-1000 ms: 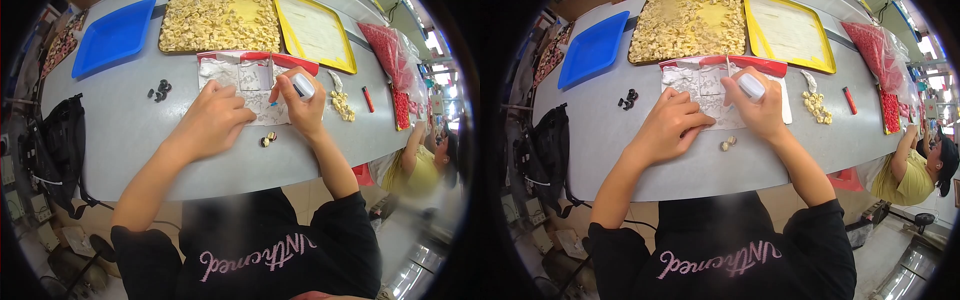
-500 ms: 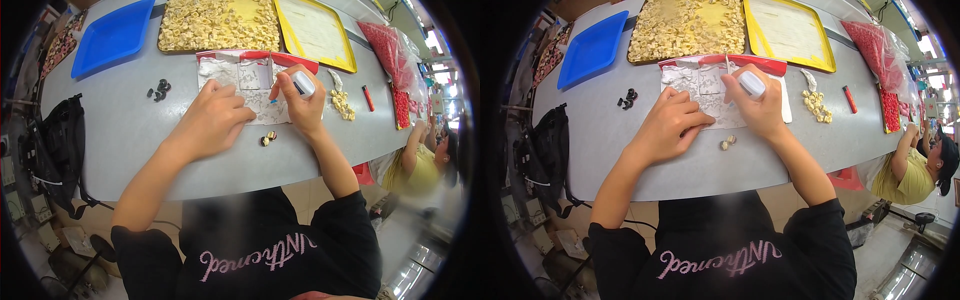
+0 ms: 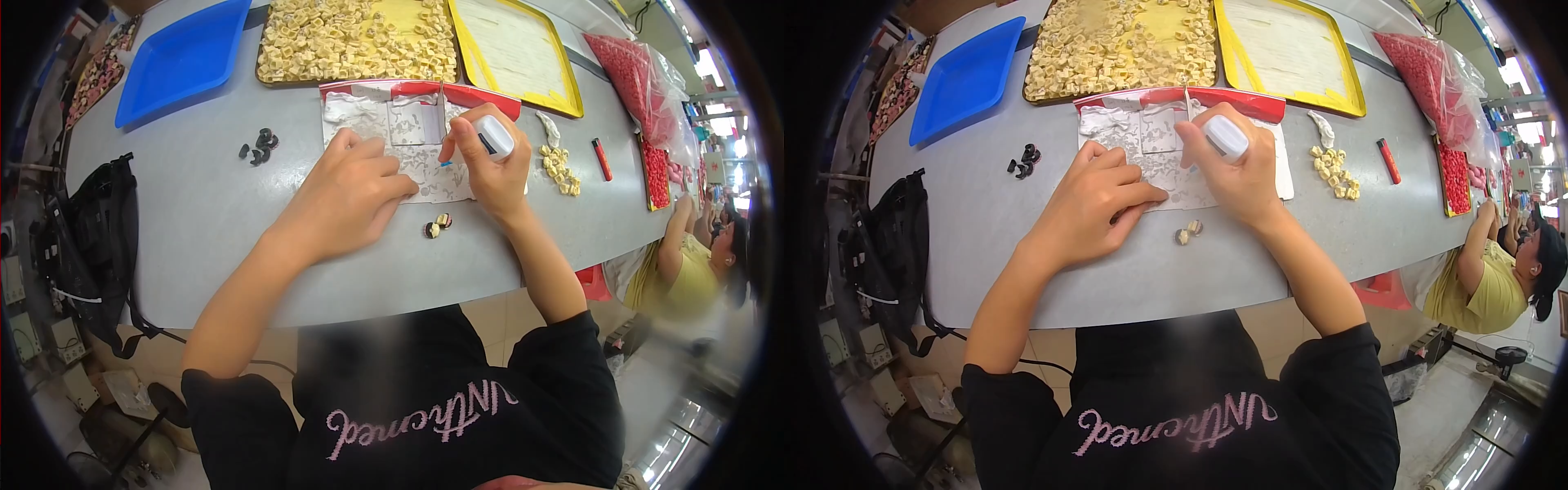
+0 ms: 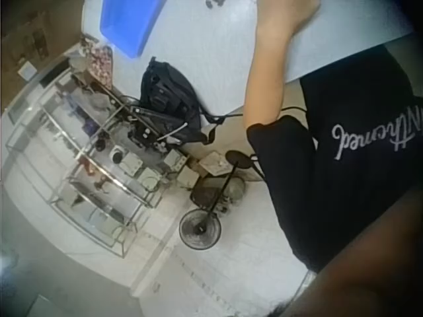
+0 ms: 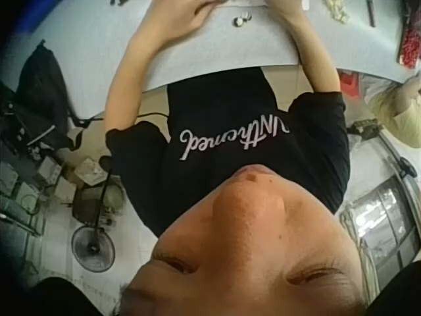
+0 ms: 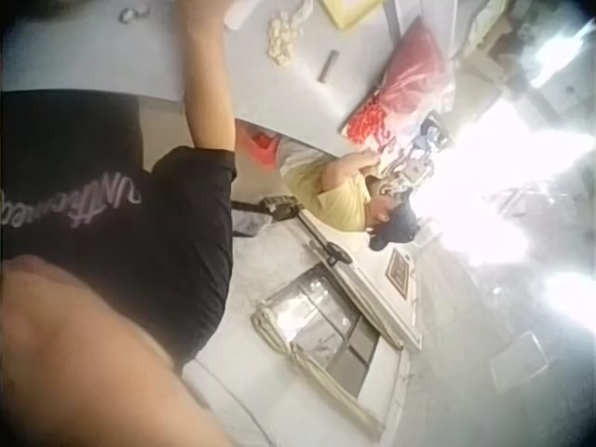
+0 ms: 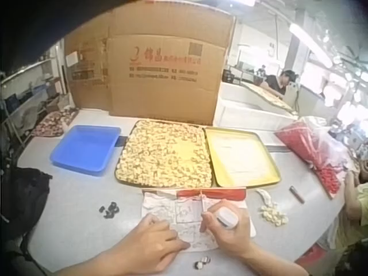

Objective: Applying precision glue to small plastic components and assembling them at a factory workbench.

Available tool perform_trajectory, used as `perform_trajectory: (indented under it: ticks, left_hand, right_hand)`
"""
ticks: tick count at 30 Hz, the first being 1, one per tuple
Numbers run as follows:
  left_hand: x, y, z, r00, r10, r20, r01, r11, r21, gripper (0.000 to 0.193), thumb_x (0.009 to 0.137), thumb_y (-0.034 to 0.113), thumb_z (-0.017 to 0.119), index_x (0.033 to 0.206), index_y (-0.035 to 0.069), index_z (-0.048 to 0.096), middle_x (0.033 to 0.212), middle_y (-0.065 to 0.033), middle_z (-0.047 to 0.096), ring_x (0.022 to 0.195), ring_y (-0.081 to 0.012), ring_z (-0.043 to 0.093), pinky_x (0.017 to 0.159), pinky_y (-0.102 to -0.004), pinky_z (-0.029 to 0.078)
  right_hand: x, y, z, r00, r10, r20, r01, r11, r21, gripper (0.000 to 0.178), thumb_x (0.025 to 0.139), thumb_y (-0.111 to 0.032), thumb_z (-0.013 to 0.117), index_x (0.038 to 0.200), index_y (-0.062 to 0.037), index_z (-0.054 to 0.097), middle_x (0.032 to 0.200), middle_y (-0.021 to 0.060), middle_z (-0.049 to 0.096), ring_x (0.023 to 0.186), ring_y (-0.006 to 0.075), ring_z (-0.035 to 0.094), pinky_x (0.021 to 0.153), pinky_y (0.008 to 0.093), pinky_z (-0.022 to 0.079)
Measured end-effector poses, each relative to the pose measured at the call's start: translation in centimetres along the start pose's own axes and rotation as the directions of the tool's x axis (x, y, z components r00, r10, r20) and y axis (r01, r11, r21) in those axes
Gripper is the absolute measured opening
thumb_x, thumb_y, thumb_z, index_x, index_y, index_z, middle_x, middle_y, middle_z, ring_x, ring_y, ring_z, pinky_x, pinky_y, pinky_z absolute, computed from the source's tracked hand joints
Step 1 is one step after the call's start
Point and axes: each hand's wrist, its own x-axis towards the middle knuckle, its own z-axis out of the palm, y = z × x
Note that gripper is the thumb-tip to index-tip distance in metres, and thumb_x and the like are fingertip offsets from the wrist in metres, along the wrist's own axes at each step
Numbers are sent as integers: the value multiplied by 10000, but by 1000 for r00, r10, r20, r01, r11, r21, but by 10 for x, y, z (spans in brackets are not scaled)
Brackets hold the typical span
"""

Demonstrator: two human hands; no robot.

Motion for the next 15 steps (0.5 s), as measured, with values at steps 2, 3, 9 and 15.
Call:
perform_trajectory:
  ticks: [2,3,9,15]
  left_hand:
    - [0,0,0,1000,-1,1,1,1000,-2,162,738,41,651,883,103,690,716,-7,550,762,-195,495,773,-333,355]
    - [0,0,0,1000,0,4,0,1000,2,163,739,41,651,884,104,690,716,-7,550,763,-195,496,774,-332,355]
    - [-1,-1,0,1000,-2,5,2,1000,8,168,735,40,653,885,106,689,714,-8,550,767,-194,499,774,-333,356]
    - [0,0,0,1000,1,5,-1,1000,3,168,732,40,655,884,104,688,717,-8,555,769,-193,499,775,-333,355]
  right_hand:
    - [0,1,1,999,7,-33,-6,1000,17,157,881,-123,655,769,-39,584,601,16,620,546,64,552,506,221,411]
    - [0,1,0,999,8,-33,-7,1000,18,157,881,-123,655,769,-39,584,601,16,620,546,64,552,506,221,411]
    - [0,-3,0,999,-6,32,7,1000,-21,148,876,-114,655,770,-37,586,587,19,614,527,69,553,495,225,410]
    - [2,2,-4,999,0,-33,0,1000,6,169,871,-123,660,747,-39,583,568,12,606,509,66,545,482,228,402]
